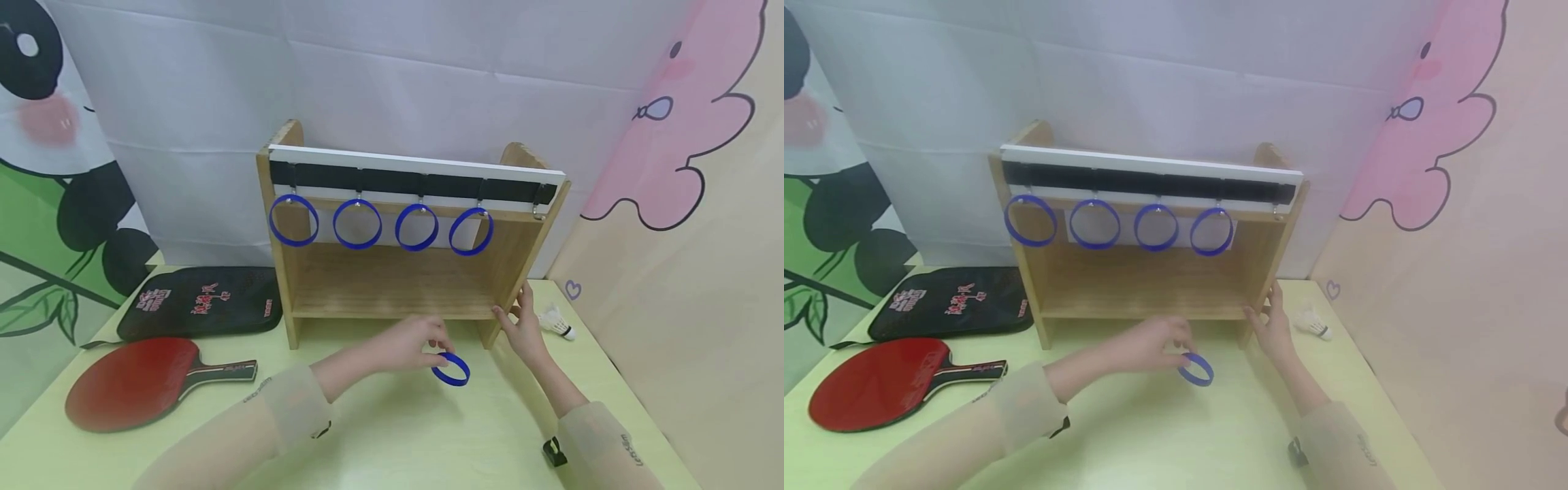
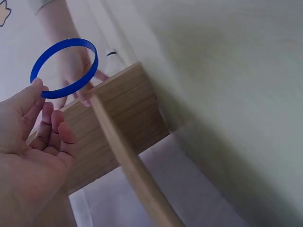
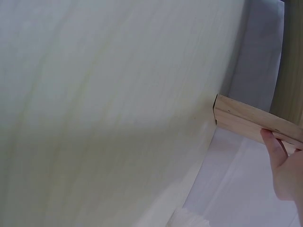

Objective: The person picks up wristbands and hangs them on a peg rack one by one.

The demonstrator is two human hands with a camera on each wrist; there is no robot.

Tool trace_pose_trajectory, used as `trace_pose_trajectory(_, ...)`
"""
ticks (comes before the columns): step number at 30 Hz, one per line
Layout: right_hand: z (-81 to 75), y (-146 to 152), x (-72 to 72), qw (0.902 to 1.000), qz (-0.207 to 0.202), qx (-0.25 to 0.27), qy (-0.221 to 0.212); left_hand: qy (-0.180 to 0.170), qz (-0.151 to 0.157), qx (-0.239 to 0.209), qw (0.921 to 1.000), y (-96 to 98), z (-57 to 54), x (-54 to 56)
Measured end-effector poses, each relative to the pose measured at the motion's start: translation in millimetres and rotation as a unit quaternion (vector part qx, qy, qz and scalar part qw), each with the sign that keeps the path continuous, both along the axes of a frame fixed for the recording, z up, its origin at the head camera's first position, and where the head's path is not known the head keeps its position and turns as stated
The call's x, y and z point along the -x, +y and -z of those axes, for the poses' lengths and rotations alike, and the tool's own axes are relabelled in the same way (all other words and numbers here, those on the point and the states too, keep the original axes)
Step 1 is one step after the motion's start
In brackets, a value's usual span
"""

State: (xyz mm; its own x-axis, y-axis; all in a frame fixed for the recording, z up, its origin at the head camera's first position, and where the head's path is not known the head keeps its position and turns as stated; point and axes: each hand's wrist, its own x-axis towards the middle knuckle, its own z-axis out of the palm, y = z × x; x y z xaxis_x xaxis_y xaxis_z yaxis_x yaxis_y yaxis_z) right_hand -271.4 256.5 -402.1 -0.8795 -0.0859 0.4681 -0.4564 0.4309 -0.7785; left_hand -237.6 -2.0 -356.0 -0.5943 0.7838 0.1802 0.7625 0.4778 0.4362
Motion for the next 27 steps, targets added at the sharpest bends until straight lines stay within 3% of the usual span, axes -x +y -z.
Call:
trace_pose_trajectory(7,-1.3,-0.5,-1.1,1.0,0.002,-0.001,0.004,-0.018,-0.014,-0.024,0.9994,-4.7,-32.9,-7.9)
trace_pose_trajectory(13,-1.8,0.7,-2.3,1.0,0.009,-0.002,0.004,-0.016,-0.034,-0.096,0.9947,-4.3,-59.0,-7.5)
trace_pose_trajectory(17,-1.0,1.6,-1.8,0.9999,0.008,0.006,0.005,-0.021,-0.049,-0.168,0.9845,-1.1,-74.4,-6.8)
trace_pose_trajectory(22,0.6,2.4,-1.2,0.9999,0.016,-0.001,0.004,-0.013,-0.054,-0.255,0.9655,10.0,-91.6,-8.7)
trace_pose_trajectory(27,0.8,1.4,0.3,0.9998,0.019,-0.003,0.007,0.0,-0.068,-0.304,0.9502,27.2,-104.6,-12.3)
